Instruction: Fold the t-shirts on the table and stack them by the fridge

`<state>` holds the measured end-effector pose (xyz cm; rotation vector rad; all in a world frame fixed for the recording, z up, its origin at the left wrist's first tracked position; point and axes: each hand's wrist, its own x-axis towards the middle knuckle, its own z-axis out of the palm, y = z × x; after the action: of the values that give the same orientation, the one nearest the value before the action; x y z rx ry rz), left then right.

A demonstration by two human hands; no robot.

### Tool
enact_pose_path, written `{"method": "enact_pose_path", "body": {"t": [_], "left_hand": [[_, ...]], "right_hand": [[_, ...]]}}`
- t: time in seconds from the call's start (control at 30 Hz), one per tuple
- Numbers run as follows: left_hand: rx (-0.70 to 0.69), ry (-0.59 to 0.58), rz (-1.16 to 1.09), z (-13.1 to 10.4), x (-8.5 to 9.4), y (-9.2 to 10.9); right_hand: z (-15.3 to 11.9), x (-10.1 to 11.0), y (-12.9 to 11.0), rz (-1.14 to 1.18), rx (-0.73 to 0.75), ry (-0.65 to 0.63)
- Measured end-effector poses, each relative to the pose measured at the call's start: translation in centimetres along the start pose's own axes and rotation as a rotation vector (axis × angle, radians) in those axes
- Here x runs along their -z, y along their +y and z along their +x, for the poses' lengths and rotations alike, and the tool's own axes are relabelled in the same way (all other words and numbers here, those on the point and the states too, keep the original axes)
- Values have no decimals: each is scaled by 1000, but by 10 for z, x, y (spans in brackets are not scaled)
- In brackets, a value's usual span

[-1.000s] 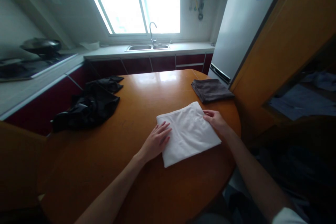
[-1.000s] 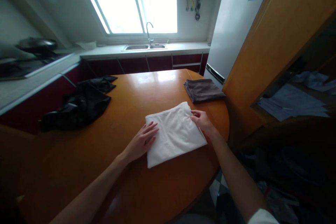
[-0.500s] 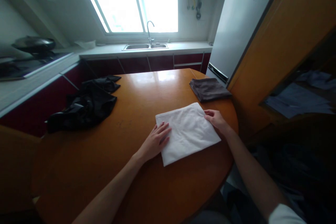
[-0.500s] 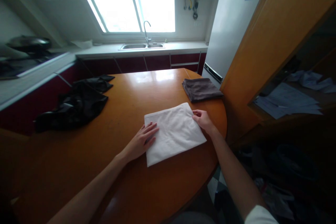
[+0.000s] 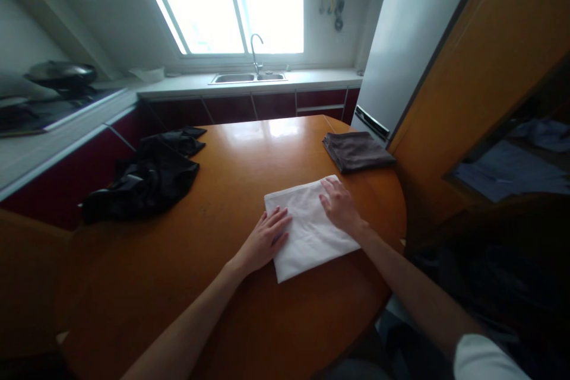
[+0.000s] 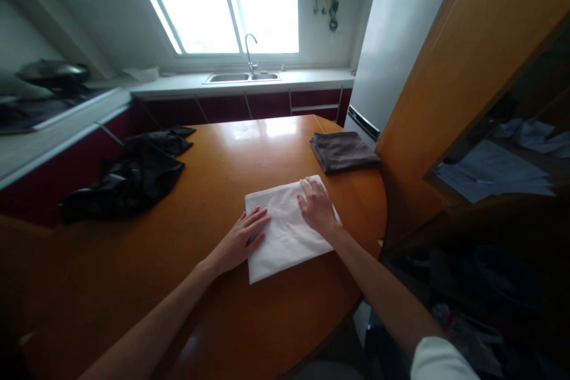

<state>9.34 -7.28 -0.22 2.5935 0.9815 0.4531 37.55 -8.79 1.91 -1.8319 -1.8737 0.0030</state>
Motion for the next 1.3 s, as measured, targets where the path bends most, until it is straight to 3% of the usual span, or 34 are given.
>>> {"method": "enact_pose_path", "body": {"t": [0.1, 0.27, 0.43, 0.57, 0.8, 0.93, 1.07, 1.2, 1.3], "left_hand": [[10, -11, 5, -1, 1, 1], [22, -7, 0, -3, 1, 3], [56, 71, 9, 2, 5, 4], [112, 172, 96, 27, 5, 11], [223, -14, 240, 64, -14, 6], [256, -13, 252, 67, -14, 12], [121, 36, 247, 66, -20, 34], [94, -40, 222, 56, -32, 49], [69, -21, 203, 44, -33, 54]], "right_hand": [[4, -17, -6, -127, 35, -196], [12, -28, 25, -171, -53, -341], [11, -29, 28, -164, -52, -328], [10, -30, 25, -157, -55, -318], [9, -30, 26, -151, -65, -299], [9, -30, 25, -136, -64, -295], [9, -31, 26, -125, -65, -284], [10, -32, 27, -124, -65, -288], [10, -31, 27, -129, -64, -297]]}}
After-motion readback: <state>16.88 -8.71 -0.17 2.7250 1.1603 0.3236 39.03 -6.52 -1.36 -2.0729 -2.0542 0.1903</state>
